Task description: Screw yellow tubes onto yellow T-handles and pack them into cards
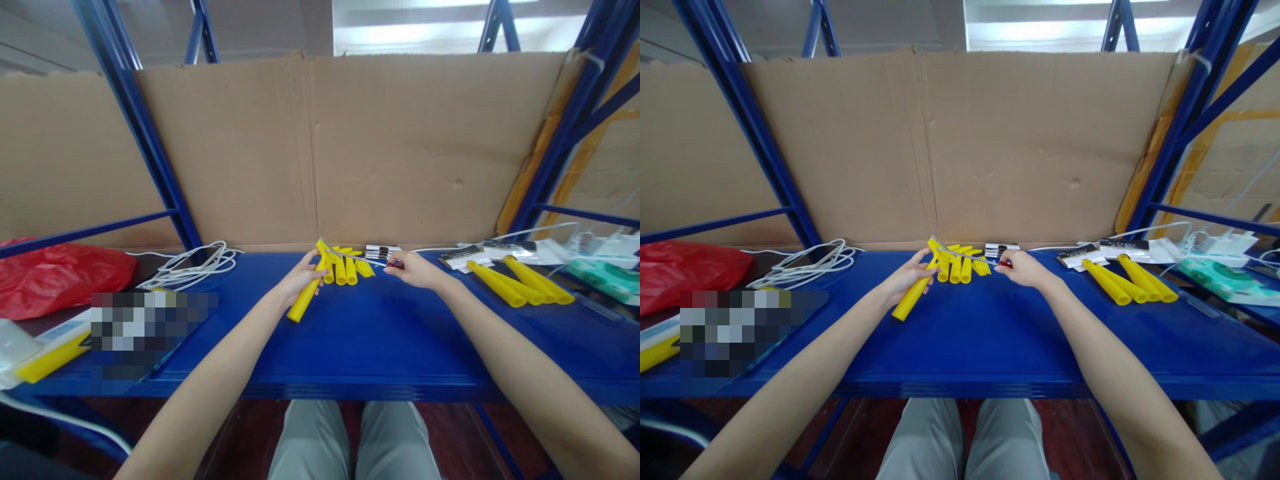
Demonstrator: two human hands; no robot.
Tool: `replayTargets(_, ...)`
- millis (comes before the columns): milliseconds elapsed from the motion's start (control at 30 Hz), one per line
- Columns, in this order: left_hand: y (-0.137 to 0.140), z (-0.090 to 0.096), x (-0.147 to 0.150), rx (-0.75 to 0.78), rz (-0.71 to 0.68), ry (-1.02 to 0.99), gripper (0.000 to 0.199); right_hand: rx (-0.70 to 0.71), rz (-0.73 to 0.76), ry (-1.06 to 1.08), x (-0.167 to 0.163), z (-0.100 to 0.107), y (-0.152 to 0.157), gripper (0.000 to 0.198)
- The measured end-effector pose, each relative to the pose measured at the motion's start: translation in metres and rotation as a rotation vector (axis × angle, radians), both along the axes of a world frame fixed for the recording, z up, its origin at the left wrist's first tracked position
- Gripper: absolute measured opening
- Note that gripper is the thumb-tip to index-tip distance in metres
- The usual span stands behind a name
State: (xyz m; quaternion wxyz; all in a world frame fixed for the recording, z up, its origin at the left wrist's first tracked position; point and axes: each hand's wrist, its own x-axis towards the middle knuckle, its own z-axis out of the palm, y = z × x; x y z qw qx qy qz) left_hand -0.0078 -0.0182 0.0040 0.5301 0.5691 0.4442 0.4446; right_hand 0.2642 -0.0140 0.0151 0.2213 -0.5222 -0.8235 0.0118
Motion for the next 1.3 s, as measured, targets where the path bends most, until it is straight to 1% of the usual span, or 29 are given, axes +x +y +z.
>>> replayTargets(100,0.002,-0.002,0.000,0.028,0.032,0.074,0.063,0.021,-0.014,-0.045,-0.002,0.003,-0.003,0.017)
replayTargets(333,0.002,-0.003,0.000,0.102,0.100,0.266,0.062,0.162,-0.074,-0.152,-0.008,0.008,-0.010,0.013)
replayTargets(500,-0.001,-0.001,0.000,0.123,0.151,0.329,0.063,0.204,-0.075,-0.168,-0.010,0.006,-0.011,0.012)
replayTargets(733,-0.002,0.001,0.001,0.112,0.183,0.375,0.064,0.198,-0.079,-0.192,-0.011,0.002,-0.010,0.011)
replayTargets(933,-0.001,-0.001,0.001,0.126,0.205,0.382,0.064,0.118,-0.130,-0.168,-0.015,0.003,-0.011,0.014)
replayTargets(1000,0.000,-0.002,0.001,0.137,0.215,0.393,0.064,0.099,-0.122,-0.192,-0.017,0.003,-0.011,0.012)
replayTargets(1100,0.004,-0.006,-0.001,0.157,0.233,0.425,0.064,0.075,-0.115,-0.243,-0.019,0.002,-0.011,0.015)
replayTargets(1200,0.008,-0.009,-0.002,0.172,0.256,0.464,0.063,0.082,-0.146,-0.283,-0.020,-0.001,-0.010,0.018)
replayTargets(1300,0.008,-0.008,-0.003,0.188,0.278,0.487,0.064,0.117,-0.176,-0.285,-0.021,-0.006,-0.008,0.016)
